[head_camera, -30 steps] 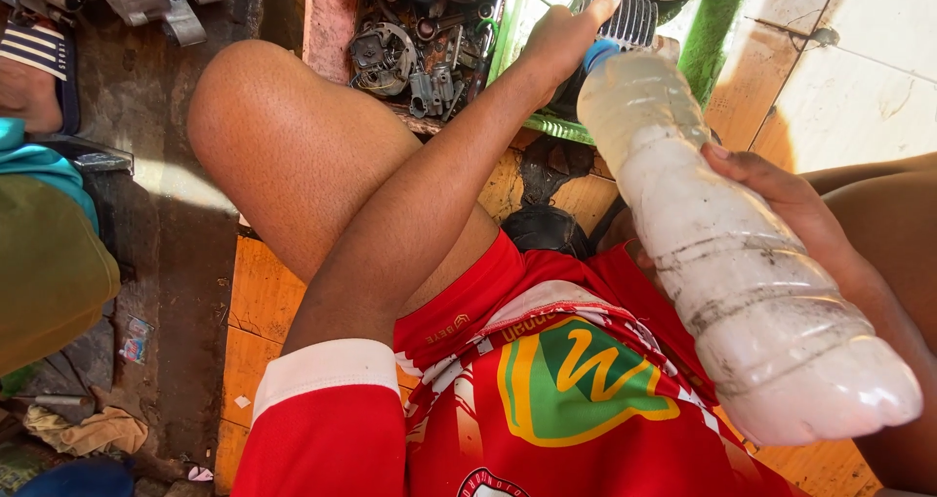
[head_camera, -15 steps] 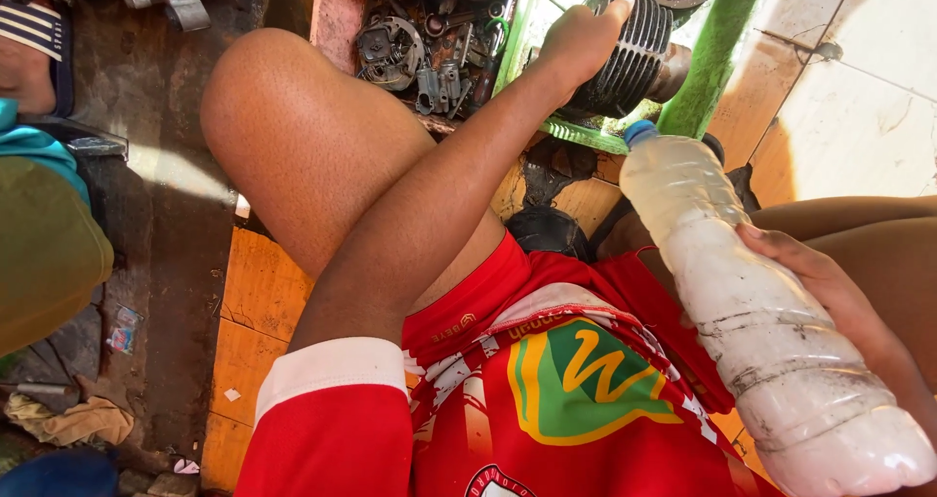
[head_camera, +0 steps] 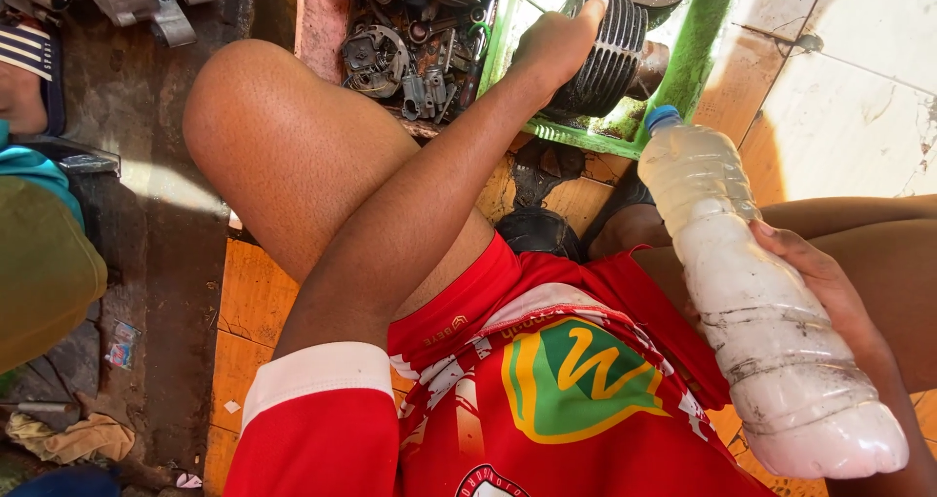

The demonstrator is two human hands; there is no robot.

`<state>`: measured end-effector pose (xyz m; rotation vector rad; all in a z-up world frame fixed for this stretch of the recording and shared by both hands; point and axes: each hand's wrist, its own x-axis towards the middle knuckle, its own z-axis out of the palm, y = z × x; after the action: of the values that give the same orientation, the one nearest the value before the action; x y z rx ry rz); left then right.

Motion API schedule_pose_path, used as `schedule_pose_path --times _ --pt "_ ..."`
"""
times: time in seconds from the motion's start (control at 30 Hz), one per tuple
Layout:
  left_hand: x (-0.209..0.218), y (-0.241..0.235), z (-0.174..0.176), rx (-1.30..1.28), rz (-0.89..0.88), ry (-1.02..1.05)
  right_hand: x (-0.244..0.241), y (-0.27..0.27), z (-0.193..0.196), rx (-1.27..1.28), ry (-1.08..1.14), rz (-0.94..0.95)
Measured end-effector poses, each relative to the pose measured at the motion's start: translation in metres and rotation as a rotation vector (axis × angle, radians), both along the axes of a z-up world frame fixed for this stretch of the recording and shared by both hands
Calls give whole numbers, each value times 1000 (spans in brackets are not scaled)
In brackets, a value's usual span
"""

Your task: Cleaning a motorcycle engine cylinder by scrubbing it with a brush and rinsing it with liquid from a bottle.

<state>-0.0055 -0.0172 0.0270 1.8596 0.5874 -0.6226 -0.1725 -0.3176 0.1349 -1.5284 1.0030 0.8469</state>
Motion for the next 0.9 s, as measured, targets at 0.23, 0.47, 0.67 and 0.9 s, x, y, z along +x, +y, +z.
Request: schedule_pose_path --times 0.23,0.47,0.67,0.9 --pt "-2 1 -8 -43 46 -74 7 6 -2 49 -76 -4" --pt "-2 0 -20 -79 64 -107 5 11 -2 33 32 36" --pt "-2 1 -20 -93 50 -117 8 19 4 44 16 23" --pt "-1 1 -16 -81 60 -111 6 25 6 42 35 9"
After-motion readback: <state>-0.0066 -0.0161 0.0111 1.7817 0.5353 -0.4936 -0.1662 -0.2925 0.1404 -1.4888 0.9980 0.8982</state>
